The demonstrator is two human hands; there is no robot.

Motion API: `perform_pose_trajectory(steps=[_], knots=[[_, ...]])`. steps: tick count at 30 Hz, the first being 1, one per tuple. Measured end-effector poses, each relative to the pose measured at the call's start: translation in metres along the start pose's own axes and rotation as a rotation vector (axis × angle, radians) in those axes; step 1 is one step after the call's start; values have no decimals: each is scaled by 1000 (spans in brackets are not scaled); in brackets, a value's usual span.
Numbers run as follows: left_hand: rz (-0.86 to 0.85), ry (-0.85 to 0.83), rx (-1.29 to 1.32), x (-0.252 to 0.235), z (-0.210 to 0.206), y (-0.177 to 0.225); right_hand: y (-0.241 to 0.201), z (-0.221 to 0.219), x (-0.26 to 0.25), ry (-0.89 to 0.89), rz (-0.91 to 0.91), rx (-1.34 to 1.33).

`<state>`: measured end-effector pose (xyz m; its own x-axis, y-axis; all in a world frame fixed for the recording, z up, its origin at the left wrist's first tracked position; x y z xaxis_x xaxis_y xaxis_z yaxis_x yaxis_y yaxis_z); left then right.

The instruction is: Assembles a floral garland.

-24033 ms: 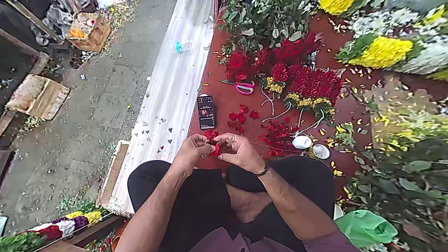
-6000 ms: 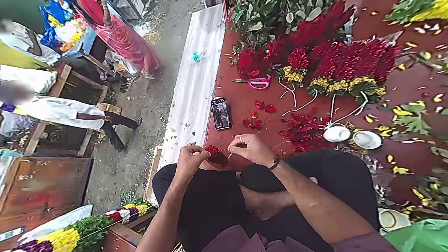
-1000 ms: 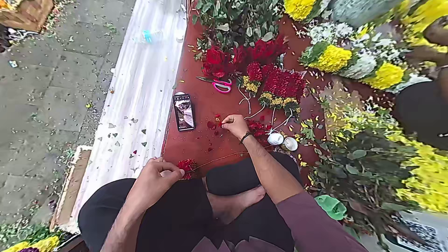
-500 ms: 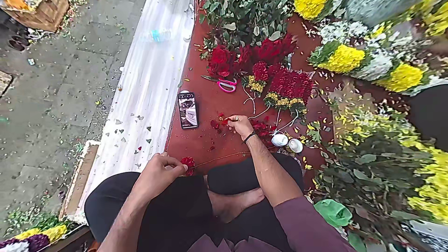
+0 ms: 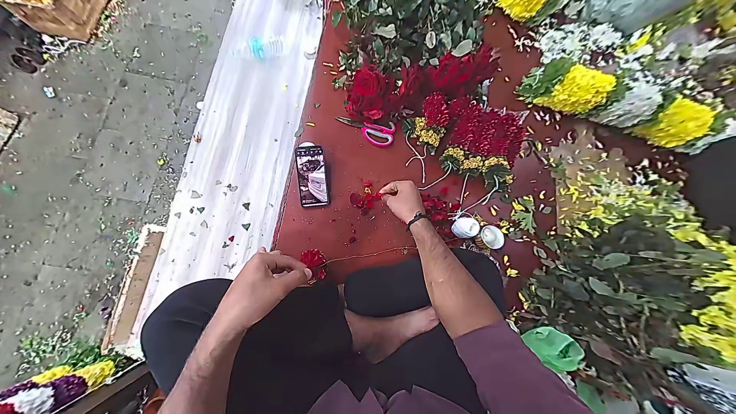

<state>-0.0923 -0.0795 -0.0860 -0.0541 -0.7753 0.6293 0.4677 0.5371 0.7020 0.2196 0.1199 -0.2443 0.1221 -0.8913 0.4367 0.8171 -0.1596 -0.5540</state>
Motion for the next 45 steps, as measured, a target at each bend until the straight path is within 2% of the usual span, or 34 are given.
perform_pose_trajectory(steps=[4, 8, 12, 15, 26, 32, 36, 45], knots=[[89, -56, 163, 14, -5, 1, -30, 9, 25, 19, 125, -360], [106, -115, 430, 28, -19, 0, -92, 16, 106, -161, 288, -630], [63, -104, 630, 27, -21, 7, -138, 7, 171, -298, 415, -766], [57, -15, 680, 22, -17, 7, -158, 1, 192, -313, 438, -770], [94, 7, 585, 15, -27, 6, -161, -22, 195, -304, 373, -636], [98, -27, 622, 15, -28, 7, -164, -23, 196, -350, 389, -668], [132, 11, 613, 16, -26, 6, -165, -18, 195, -367, 410, -670], [91, -25, 575, 15, -29, 8, -166, -22, 198, -382, 415, -678]])
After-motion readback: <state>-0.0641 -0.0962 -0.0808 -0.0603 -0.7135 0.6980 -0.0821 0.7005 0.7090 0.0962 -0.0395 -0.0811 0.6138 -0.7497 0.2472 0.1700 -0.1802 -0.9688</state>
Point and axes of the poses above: each hand's wrist, its own x-axis away from the middle knuckle, its own z-axis out of the back of the hand, y = z × x, the point moved 7 cm from there along -x, towards the middle knuckle, and after that the axes turned 3 degrees about z, right-handed, at the moved point
